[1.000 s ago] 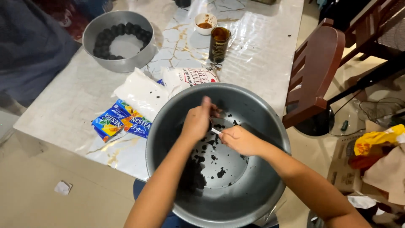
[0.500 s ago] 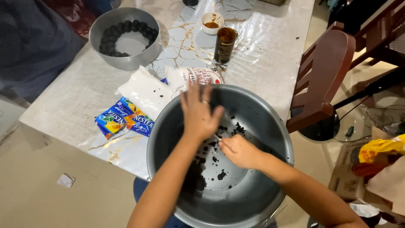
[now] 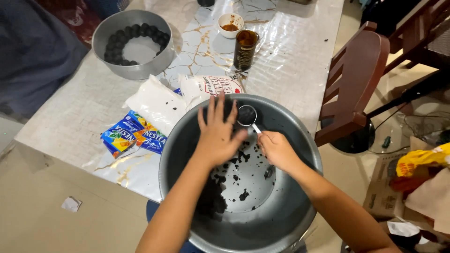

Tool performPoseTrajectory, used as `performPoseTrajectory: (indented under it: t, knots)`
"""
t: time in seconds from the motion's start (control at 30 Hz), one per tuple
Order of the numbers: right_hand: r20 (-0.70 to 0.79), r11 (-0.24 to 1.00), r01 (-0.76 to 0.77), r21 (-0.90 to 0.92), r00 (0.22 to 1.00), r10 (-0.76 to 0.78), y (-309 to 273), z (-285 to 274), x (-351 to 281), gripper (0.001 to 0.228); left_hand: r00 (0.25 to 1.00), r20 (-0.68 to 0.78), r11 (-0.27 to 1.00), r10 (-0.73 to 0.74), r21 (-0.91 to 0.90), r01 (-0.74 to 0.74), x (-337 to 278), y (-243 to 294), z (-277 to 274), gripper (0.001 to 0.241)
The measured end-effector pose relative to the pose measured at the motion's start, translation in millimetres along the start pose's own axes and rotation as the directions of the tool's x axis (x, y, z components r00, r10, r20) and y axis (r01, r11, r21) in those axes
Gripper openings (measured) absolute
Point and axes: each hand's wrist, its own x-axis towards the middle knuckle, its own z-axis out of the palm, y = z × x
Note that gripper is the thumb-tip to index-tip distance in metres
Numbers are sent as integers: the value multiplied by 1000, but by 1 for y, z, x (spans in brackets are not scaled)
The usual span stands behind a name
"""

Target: Scoop and form small balls from a dark dough mixture in a basin using a measuring spoon.

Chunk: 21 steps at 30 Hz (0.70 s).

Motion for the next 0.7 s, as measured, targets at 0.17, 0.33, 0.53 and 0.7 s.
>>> performPoseTrajectory:
  t: [0.17, 0.33, 0.53, 0.7]
  knots:
    - [-202, 855, 240, -460, 909, -364, -11, -2, -4, 39, 995, 56, 957, 79, 276, -91, -7, 13, 15, 94]
    - [-216, 775, 263, -574, 865, -453, -28, 1, -16, 34, 991, 23, 970, 133, 202, -135, -5, 23, 2, 72]
    - [-199, 782, 241, -575, 886, -419, -48, 15, -31, 32, 995, -93, 993, 41, 117, -30, -3, 19, -6, 53]
    - [-202, 738, 272, -618, 852, -483, -34, 10, -20, 31, 992, -125, 994, 7, 108, 7, -3, 19, -7, 51]
